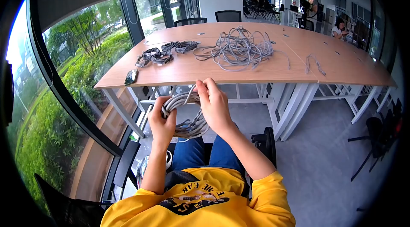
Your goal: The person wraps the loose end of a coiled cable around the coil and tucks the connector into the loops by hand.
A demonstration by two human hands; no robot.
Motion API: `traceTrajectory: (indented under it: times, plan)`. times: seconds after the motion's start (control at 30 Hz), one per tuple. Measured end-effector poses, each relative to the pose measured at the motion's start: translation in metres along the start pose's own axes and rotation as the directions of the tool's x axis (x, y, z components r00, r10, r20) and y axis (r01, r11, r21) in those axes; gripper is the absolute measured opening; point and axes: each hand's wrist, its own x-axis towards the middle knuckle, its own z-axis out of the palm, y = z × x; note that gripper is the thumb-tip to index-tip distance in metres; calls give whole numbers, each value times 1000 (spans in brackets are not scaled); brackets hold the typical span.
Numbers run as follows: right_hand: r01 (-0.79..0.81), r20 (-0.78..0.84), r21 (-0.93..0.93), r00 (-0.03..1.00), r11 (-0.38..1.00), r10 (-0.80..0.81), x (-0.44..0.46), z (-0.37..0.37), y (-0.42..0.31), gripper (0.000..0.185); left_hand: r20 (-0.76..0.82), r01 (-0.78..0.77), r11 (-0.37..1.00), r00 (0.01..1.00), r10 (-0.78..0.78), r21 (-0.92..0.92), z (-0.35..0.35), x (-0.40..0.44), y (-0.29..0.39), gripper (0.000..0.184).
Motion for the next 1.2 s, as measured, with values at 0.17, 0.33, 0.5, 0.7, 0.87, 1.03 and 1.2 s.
traceTrajectory:
  times: [0.17, 0.33, 0.5, 0.7, 0.87, 1.03, 1.2]
  plan:
    - [-29, -2, -73, 1000, 997, 29, 1, 7, -4, 28, -15, -12, 997, 1000, 11, -80, -1, -3, 6, 20]
    - [-79, -47, 108, 995, 991, 84, 0, 10, -16, 26, -127, -11, 992, 992, -5, -123, 4, -7, 0, 21]
    - [147, 90, -298, 988, 943, -125, 16, -7, -6, 24, 235, -32, 999, 972, 29, 9, -9, 4, -12, 35]
    - [367, 209, -476, 930, 799, -302, 1, 2, -7, 24, 406, 40, 997, 912, -61, 60, -11, 8, 8, 43]
    - [350, 265, -443, 931, 825, -252, -3, -2, -15, 23, 294, 8, 984, 954, -60, 176, 2, 2, 6, 34]
    - [271, 284, -289, 940, 918, -188, -2, -2, -19, 23, 223, -96, 964, 974, 40, 248, 1, 1, 15, 32]
    - [253, 330, -365, 935, 896, -130, -3, -7, -13, 24, 300, 91, 995, 948, -101, 48, 4, -5, -5, 32]
